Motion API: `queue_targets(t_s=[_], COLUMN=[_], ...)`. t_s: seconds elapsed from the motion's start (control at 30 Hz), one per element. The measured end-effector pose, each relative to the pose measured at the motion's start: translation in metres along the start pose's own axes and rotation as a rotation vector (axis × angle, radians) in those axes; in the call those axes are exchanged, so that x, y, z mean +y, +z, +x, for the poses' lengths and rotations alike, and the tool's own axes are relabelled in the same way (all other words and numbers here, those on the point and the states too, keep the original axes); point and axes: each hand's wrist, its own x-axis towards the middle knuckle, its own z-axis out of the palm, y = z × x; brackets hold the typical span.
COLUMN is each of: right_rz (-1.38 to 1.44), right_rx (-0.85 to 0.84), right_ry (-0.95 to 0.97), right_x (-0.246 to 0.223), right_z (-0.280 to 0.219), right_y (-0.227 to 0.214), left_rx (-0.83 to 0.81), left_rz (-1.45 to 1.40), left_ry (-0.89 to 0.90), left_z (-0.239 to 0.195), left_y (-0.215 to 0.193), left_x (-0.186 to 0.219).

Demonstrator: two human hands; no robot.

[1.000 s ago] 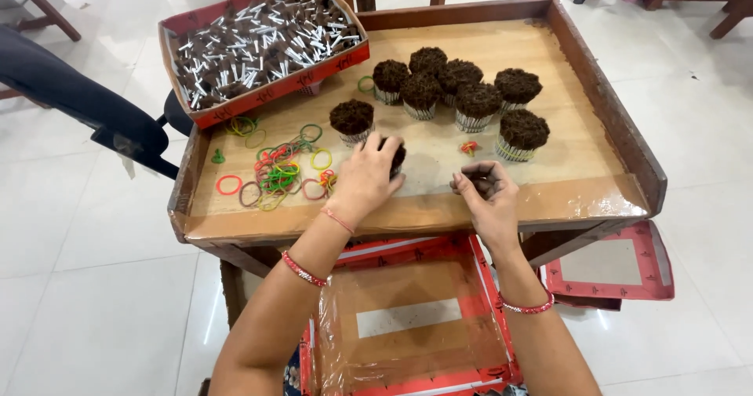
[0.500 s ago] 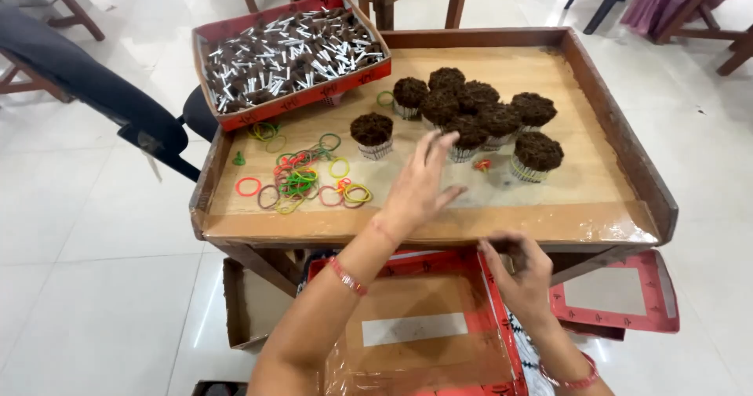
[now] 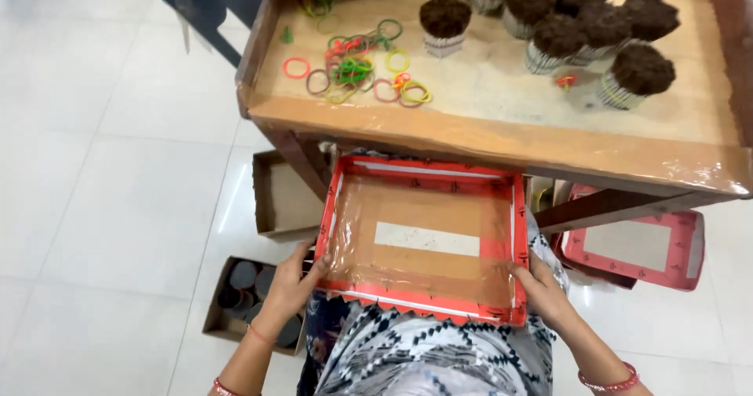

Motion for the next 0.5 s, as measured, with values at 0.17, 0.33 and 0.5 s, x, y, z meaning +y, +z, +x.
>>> queue_targets(t_s=[0.17, 0.33, 0.5], right_rz=[0.081, 0.230, -0.607], right_rx=[-0.046, 0.025, -0.350], right_ry=[0.094, 0.435, -0.336], right_x=[-0.020, -0.008, 0.140], right_z=[-0.027, -0.033, -0.055], right_y=[0.026, -0.040, -0.348], left_rx=[-0.118, -0.183, -0.598], left_rz=[-0.169, -0.261, -0.403], left_ry=[-0.195, -0.057, -0.045], left_z=[0.000, -0.017, -0.027], left_y=[-0.003, -0.016, -0.009], left_x=[-0.058, -0.032, 0.060])
